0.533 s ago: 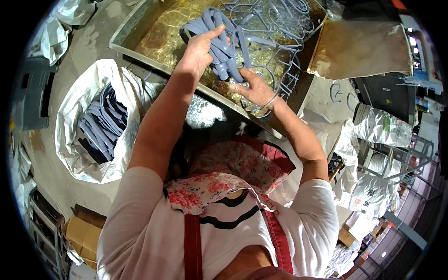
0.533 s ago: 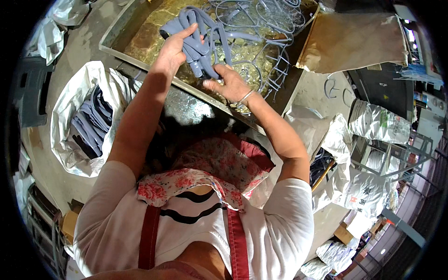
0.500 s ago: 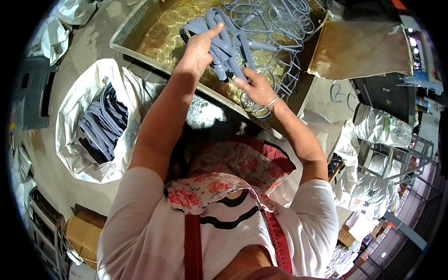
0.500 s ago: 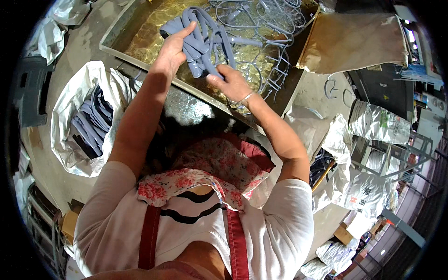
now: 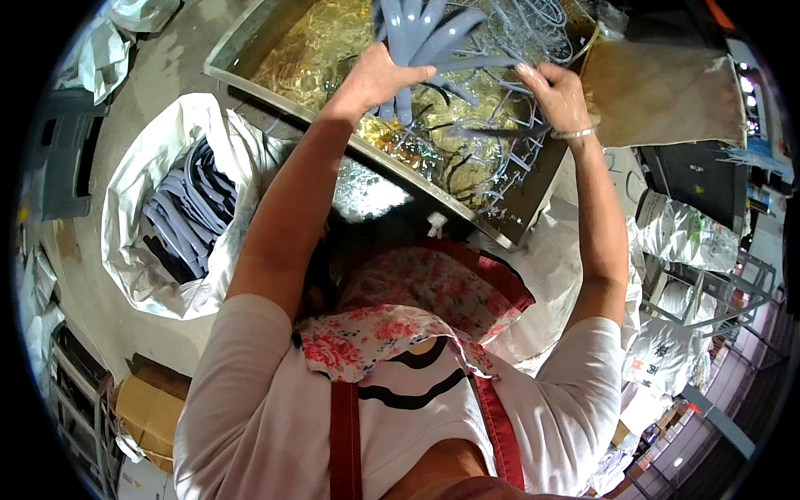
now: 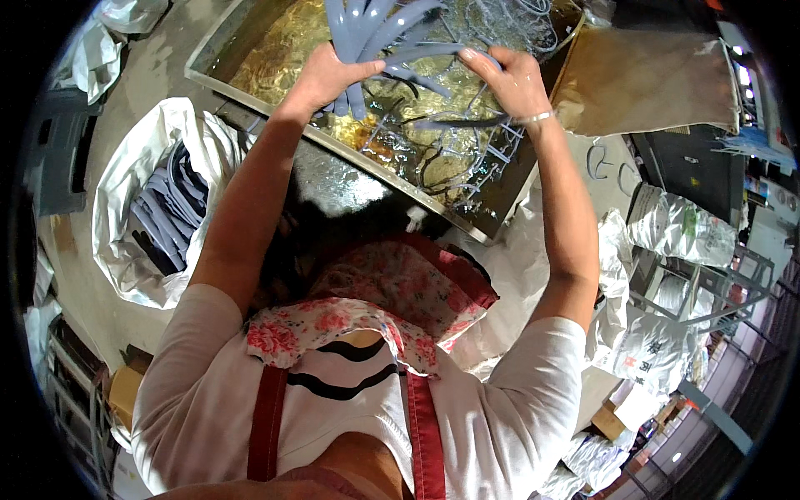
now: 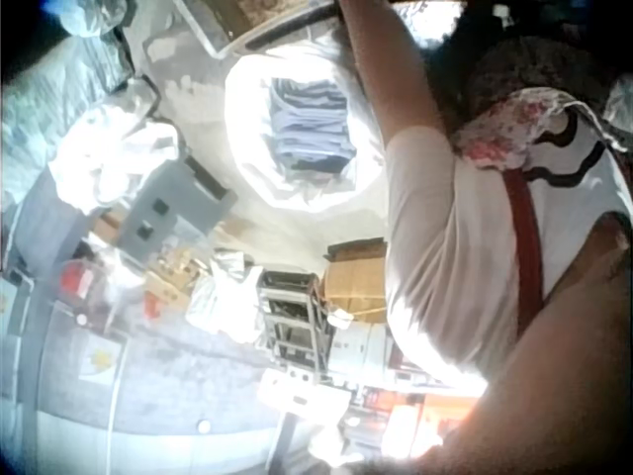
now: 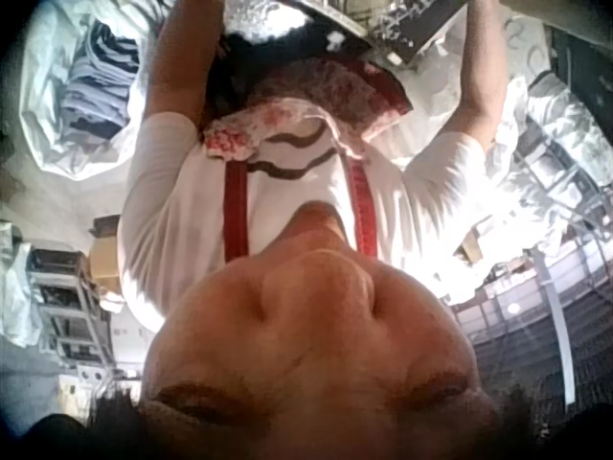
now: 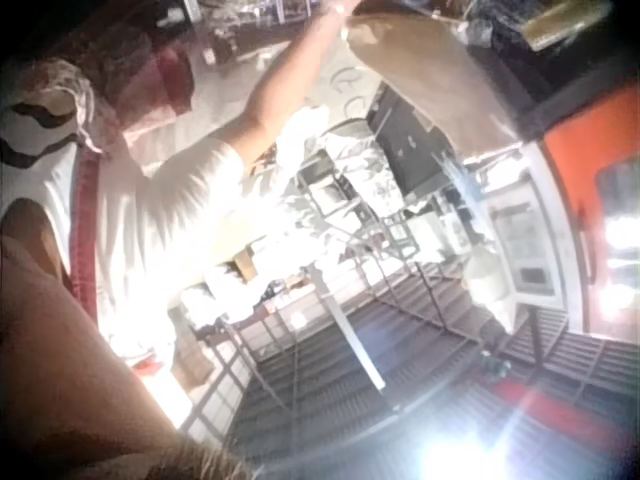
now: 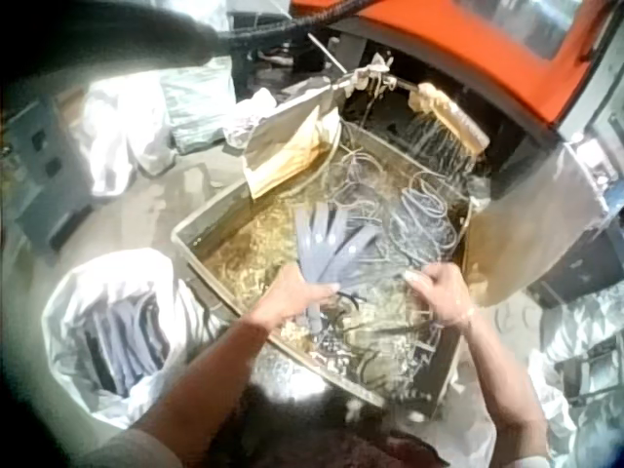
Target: The person sorts a pile of tangled gray cables on a metal tray, untangling them by hand and placing them into a white sack. The person repeatedly picks up bundles of cables, separates them, and transfers them to the sack.
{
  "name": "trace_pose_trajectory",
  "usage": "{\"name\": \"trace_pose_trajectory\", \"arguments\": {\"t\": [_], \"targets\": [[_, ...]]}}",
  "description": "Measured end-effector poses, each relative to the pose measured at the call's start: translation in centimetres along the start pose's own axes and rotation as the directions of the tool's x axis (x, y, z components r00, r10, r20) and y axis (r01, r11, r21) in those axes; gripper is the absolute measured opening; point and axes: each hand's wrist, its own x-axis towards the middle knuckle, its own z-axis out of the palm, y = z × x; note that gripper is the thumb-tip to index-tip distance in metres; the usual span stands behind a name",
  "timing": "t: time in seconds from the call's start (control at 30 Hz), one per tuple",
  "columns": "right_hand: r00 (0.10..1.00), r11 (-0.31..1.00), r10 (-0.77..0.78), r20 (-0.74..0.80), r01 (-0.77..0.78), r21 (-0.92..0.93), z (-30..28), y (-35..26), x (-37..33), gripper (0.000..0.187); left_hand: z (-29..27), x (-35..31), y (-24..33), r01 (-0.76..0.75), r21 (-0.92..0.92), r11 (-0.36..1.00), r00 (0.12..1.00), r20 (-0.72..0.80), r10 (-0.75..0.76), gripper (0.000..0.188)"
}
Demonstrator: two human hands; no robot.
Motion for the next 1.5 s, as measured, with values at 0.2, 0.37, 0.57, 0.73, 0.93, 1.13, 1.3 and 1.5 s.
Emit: {"name": "trace_pose_trajectory", "arguments": {"t": [0.2, 0.37, 0.57, 0.73, 0.93, 1.13, 1.3, 1.5], "targets": [[0.957, 0.665, 0.144, -0.25, 0.094, 0.741, 5.0, 2.8, 6.2, 0.033, -0.4, 0.0, -1.3, 0.127, -0.387, 0.913, 0.992, 0.04, -0.121, 0.024], [0.934, 0.996, 0.017, 0.358, 0.015, -0.086, 13.2, 5.7, 3.9, 0.057, -2.8, 0.8, -2.9, 0.293, -0.734, 0.613, 0.934, 0.082, -0.348, 0.017], [0.993, 0.94, -0.108, -0.049, 0.086, -0.331, 17.9, 5.2, 3.0, 0.02, -4.0, 0.9, -4.0, 0.17, -0.404, 0.899, 0.937, -0.216, -0.274, 0.017], [0.84, 0.926, 0.109, -0.531, 0.109, 0.363, 12.1, 7.8, 3.3, 0.024, -5.5, 0.4, -1.5, 0.1, -0.361, 0.927, 0.945, -0.256, -0.202, 0.022], [0.952, 0.576, 0.146, -0.268, 0.139, 0.806, 8.3, 3.5, 4.5, 0.042, -2.2, -0.2, -0.7, 0.039, -0.558, 0.829, 0.998, -0.016, -0.057, 0.022], [0.931, 0.727, 0.3, -0.209, -0.081, 0.682, 9.2, 1.3, 4.7, 0.033, -2.3, 0.0, -0.2, 0.28, -0.799, 0.532, 0.958, 0.266, -0.106, 0.022], [0.921, 0.716, 0.387, 0.033, -0.323, 0.619, 10.0, 2.2, 5.8, 0.043, -2.5, -0.4, -0.1, 0.282, -0.82, 0.498, 0.959, 0.243, -0.144, 0.025], [0.896, 0.292, 0.413, 0.16, -0.297, 0.909, 13.2, 7.9, 5.8, 0.011, -4.7, 0.0, -1.3, 0.178, -0.908, 0.379, 0.951, 0.061, -0.302, 0.024]]}}
